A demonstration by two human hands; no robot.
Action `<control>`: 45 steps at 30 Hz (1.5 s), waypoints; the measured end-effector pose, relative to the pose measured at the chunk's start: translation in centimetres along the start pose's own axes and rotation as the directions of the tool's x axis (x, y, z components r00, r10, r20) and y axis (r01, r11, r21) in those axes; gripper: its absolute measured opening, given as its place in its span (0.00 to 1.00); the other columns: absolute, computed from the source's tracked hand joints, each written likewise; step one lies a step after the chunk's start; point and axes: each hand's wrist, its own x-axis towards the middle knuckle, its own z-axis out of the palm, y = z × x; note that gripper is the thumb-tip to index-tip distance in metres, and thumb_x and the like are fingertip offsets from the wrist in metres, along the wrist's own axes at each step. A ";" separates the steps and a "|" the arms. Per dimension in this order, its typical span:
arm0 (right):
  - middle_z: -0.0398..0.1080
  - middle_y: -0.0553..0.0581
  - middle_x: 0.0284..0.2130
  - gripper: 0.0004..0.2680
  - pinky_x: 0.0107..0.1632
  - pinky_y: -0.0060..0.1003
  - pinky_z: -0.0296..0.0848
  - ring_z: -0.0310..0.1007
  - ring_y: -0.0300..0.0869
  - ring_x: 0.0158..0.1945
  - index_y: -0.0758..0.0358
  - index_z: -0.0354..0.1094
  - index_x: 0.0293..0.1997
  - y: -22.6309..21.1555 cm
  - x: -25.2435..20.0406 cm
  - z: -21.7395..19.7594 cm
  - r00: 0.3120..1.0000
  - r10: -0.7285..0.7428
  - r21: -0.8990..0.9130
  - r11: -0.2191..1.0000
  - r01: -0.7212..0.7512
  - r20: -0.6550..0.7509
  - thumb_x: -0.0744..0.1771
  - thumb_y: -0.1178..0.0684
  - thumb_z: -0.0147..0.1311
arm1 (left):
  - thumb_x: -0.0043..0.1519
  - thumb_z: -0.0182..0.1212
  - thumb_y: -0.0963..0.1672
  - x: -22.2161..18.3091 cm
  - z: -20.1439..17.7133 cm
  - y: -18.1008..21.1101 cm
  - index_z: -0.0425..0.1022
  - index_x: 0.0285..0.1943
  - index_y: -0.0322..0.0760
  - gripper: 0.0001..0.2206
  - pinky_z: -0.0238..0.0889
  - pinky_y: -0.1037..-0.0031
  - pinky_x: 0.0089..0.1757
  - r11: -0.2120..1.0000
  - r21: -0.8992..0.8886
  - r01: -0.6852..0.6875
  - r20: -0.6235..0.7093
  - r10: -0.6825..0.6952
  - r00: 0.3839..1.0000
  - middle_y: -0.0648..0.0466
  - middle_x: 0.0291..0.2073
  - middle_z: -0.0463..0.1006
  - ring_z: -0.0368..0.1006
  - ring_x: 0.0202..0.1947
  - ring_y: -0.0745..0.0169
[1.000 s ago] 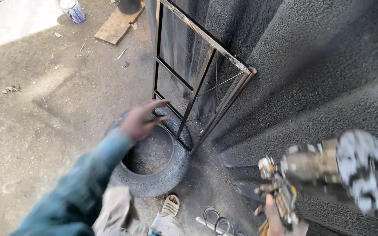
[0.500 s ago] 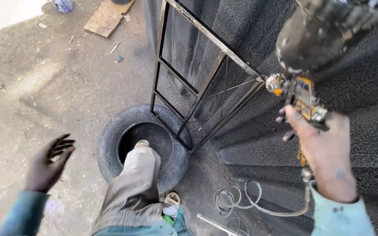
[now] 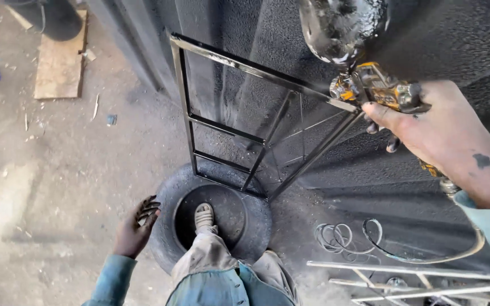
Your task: Spray painting a metal gate frame with black paint using a pneumatic spray gun while repositioning the gate on a tire.
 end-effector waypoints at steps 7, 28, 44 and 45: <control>0.78 0.48 0.32 0.08 0.43 0.34 0.63 0.69 0.37 0.36 0.59 0.81 0.36 -8.0 1.3 2.6 0.985 0.172 -0.064 0.983 -0.171 0.007 0.69 0.47 0.62 | 0.61 0.63 0.45 4.5 -4.7 -1.8 0.71 0.67 0.38 0.23 0.70 0.71 0.57 0.999 0.052 0.002 0.063 -0.005 0.998 0.50 0.53 0.82 0.79 0.53 0.60; 0.77 0.42 0.39 0.04 0.39 0.29 0.74 0.76 0.30 0.38 0.51 0.73 0.46 -19.4 7.0 8.7 0.989 -0.143 0.174 0.975 0.135 0.034 0.68 0.52 0.62 | 0.62 0.58 0.55 7.9 -4.4 -2.8 0.67 0.70 0.46 0.28 0.73 0.61 0.52 0.951 0.308 -0.028 0.188 -0.032 0.982 0.51 0.58 0.80 0.78 0.55 0.52; 0.75 0.58 0.36 0.06 0.27 0.46 0.79 0.72 0.46 0.33 0.67 0.77 0.50 1.9 -3.5 3.2 0.907 0.270 0.147 0.961 -0.233 -0.323 0.70 0.56 0.64 | 0.61 0.62 0.49 11.2 -3.4 -5.3 0.72 0.66 0.40 0.24 0.68 0.69 0.57 0.991 0.054 -0.122 0.184 0.110 0.977 0.51 0.55 0.82 0.78 0.56 0.59; 0.75 0.60 0.34 0.07 0.27 0.46 0.79 0.72 0.47 0.31 0.70 0.76 0.48 2.8 -4.0 3.0 0.894 0.298 0.131 0.954 -0.270 -0.334 0.71 0.56 0.64 | 0.61 0.62 0.50 11.6 -3.2 -5.1 0.73 0.66 0.43 0.24 0.70 0.68 0.54 0.978 0.120 -0.172 0.178 0.149 0.973 0.52 0.55 0.82 0.78 0.55 0.57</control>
